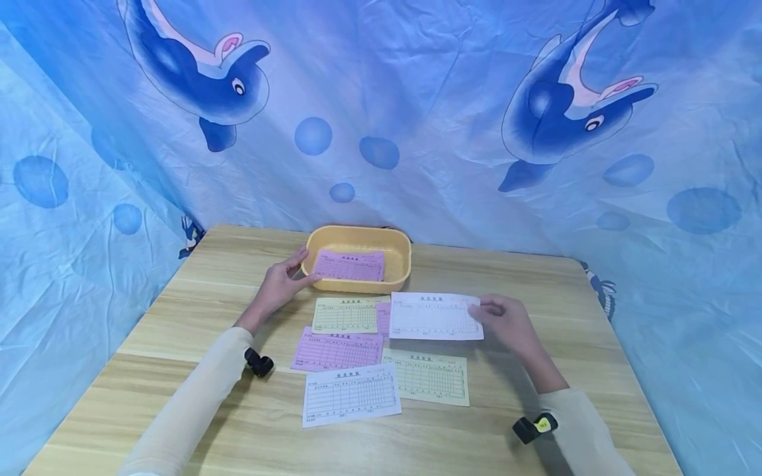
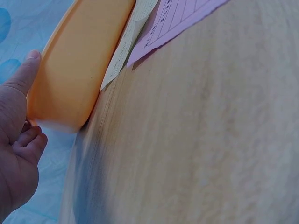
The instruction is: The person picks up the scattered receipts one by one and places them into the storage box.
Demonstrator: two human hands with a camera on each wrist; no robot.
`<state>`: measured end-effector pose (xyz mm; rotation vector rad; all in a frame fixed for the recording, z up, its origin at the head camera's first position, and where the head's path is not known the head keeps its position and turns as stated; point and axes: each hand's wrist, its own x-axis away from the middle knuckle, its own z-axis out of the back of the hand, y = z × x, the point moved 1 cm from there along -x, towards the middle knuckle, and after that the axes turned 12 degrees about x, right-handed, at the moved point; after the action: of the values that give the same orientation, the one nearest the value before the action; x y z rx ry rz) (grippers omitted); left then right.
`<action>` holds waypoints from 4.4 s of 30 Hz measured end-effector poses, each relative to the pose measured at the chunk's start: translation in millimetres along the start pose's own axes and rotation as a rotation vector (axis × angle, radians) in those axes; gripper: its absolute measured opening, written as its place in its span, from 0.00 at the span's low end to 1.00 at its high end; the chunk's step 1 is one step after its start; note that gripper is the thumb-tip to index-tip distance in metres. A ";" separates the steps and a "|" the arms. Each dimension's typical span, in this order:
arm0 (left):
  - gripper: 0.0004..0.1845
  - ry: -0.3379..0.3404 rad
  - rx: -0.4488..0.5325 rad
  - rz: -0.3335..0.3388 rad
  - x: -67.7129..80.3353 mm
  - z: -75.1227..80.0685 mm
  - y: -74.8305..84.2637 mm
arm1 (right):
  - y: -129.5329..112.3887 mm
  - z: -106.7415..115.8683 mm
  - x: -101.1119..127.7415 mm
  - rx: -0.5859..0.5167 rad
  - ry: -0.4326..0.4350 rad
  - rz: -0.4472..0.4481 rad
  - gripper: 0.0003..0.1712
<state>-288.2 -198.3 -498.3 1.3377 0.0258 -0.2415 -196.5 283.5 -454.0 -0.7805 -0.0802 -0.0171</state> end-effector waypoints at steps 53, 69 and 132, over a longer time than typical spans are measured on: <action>0.47 0.014 0.011 0.002 0.8 -0.6 1.3 | -129.9 -70.6 -123.1 -0.318 0.096 0.031 0.19; 0.47 0.017 -0.028 0.000 1.3 -1.7 0.6 | -146.6 -108.7 -145.1 -0.248 0.088 -0.026 0.15; 0.50 0.004 -0.009 0.001 1.2 -1.0 2.1 | -74.0 -27.7 -76.9 -0.103 0.149 0.335 0.23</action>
<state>-286.5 -197.0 -496.7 1.3289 0.0292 -0.2380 -274.7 210.4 -427.7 -0.8851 0.1949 0.2395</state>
